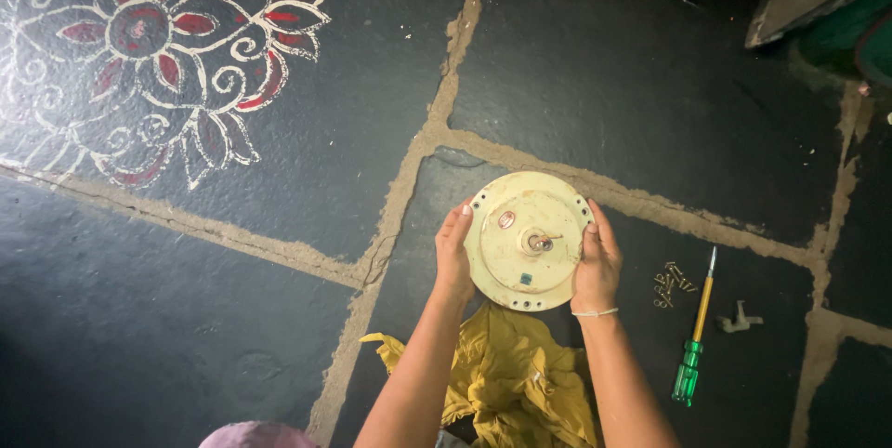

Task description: The person assembles a circular electrical device on the floor. They place a pink ring around the central component, position a beige cover over it, and then insert and tighten multiple screws around the perimeter using a screwdriver.

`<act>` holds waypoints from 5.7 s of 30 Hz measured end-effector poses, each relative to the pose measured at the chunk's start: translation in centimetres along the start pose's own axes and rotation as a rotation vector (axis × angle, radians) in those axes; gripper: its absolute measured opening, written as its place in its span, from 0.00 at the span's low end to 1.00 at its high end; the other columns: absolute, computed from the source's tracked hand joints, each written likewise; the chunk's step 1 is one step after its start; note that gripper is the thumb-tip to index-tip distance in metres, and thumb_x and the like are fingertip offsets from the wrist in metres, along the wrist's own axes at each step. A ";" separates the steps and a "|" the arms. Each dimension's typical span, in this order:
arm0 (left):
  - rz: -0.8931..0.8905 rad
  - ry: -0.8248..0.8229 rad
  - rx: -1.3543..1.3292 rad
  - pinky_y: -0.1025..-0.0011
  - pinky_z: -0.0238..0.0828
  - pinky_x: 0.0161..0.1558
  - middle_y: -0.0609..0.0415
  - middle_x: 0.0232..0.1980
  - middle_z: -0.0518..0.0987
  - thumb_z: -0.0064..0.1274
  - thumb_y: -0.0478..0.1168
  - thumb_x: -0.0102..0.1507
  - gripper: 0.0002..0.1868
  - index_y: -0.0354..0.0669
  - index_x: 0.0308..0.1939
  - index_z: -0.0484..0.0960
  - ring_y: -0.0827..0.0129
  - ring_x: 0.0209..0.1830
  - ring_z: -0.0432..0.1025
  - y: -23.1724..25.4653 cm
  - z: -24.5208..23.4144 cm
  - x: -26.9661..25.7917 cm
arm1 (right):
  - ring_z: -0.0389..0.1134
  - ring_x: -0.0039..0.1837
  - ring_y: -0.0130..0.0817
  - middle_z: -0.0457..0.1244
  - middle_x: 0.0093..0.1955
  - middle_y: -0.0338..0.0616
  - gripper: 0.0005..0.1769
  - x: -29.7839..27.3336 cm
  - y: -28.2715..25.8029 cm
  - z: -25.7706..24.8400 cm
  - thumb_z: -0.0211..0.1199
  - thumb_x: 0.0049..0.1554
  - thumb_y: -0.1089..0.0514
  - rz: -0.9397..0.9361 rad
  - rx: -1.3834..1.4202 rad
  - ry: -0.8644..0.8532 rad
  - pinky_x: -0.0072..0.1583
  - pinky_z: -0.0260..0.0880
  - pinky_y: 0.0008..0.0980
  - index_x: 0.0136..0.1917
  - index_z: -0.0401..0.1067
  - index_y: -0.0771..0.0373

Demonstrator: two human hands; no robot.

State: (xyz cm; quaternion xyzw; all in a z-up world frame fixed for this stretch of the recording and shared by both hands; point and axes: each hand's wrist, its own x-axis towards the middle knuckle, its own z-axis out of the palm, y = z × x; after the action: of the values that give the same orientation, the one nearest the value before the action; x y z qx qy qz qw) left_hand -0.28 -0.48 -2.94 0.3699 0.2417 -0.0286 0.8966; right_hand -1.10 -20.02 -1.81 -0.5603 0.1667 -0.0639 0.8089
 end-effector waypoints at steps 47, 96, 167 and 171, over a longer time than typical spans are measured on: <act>-0.021 0.321 1.363 0.49 0.70 0.48 0.35 0.36 0.81 0.36 0.74 0.64 0.43 0.37 0.28 0.86 0.40 0.43 0.75 4.0 4.2 3.5 | 0.69 0.45 0.60 0.68 0.41 0.68 0.43 8.1 -0.7 0.4 0.43 0.67 0.33 0.322 -1.063 0.208 0.52 0.66 0.53 0.38 0.74 0.76; 0.756 0.160 1.461 0.44 0.42 0.74 0.43 0.78 0.61 0.53 0.48 0.67 0.35 0.46 0.76 0.60 0.50 0.79 0.53 3.9 3.2 -6.3 | 0.73 0.49 0.44 0.72 0.46 0.42 0.08 -0.9 -7.7 -15.0 0.69 0.53 0.58 -0.166 -1.374 0.149 0.50 0.72 0.41 0.48 0.80 0.54; 0.075 -0.368 1.555 0.51 0.74 0.46 0.40 0.45 0.82 0.57 0.42 0.66 0.09 0.40 0.44 0.84 0.41 0.46 0.76 -13.3 10.3 -9.2 | 0.73 0.43 0.31 0.71 0.46 0.47 0.11 -4.4 -8.8 -11.8 0.65 0.56 0.68 0.139 -0.210 0.372 0.44 0.75 0.27 0.53 0.77 0.69; 0.076 -0.207 0.902 0.65 0.75 0.38 0.45 0.36 0.83 0.61 0.39 0.64 0.09 0.36 0.42 0.85 0.59 0.34 0.79 -11.7 11.1 -10.5 | 0.73 0.46 0.31 0.71 0.46 0.46 0.10 -5.4 -10.3 -9.2 0.65 0.57 0.67 0.112 -0.152 0.218 0.48 0.76 0.28 0.53 0.76 0.70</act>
State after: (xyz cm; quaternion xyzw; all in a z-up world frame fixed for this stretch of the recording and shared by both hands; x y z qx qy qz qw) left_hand -7.67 -17.86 1.02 0.7267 0.1006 -0.1348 0.6660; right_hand -8.39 -30.33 5.88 -0.5997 0.2888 -0.0663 0.7434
